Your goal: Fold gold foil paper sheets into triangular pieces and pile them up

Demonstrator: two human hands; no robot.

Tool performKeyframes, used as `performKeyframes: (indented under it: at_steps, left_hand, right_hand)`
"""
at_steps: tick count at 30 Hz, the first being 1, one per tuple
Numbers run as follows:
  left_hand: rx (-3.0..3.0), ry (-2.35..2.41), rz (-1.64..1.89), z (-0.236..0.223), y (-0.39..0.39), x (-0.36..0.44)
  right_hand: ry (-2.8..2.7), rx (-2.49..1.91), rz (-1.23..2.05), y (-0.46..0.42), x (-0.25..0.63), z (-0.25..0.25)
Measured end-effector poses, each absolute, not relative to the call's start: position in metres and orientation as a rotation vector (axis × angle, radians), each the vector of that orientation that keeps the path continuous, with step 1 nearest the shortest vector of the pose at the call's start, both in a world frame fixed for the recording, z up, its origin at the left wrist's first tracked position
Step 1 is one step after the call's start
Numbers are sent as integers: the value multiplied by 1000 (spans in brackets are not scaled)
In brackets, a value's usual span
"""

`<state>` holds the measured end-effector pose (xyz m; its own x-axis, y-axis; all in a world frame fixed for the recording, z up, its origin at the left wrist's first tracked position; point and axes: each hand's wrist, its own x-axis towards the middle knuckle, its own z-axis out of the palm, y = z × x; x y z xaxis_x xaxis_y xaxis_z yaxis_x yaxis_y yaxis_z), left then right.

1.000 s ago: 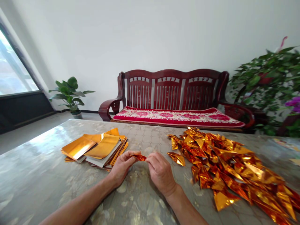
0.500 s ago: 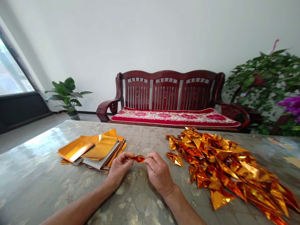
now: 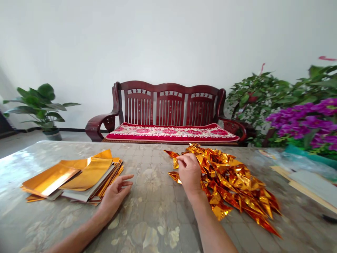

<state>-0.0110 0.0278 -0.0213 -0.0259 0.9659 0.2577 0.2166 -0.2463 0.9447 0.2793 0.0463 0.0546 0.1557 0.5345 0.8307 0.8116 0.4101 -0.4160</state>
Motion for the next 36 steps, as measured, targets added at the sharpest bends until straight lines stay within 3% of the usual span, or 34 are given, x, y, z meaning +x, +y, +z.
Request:
performKeyframes:
  at_steps: [18, 25, 30, 36]
  left_hand:
    - [1830, 1276, 1277, -21, 25, -15]
    - [1913, 1228, 1276, -8, 14, -10]
    - [2028, 1283, 1234, 30, 20, -19]
    - [2101, 1925, 912, 81, 45, -82]
  right_hand:
    - [-882, -1824, -651, 10, 438, 74]
    - [-789, -2092, -556, 8, 443, 72]
    - [-965, -1850, -622, 18, 415, 88]
    - [-1326, -1476, -649, 37, 351, 84]
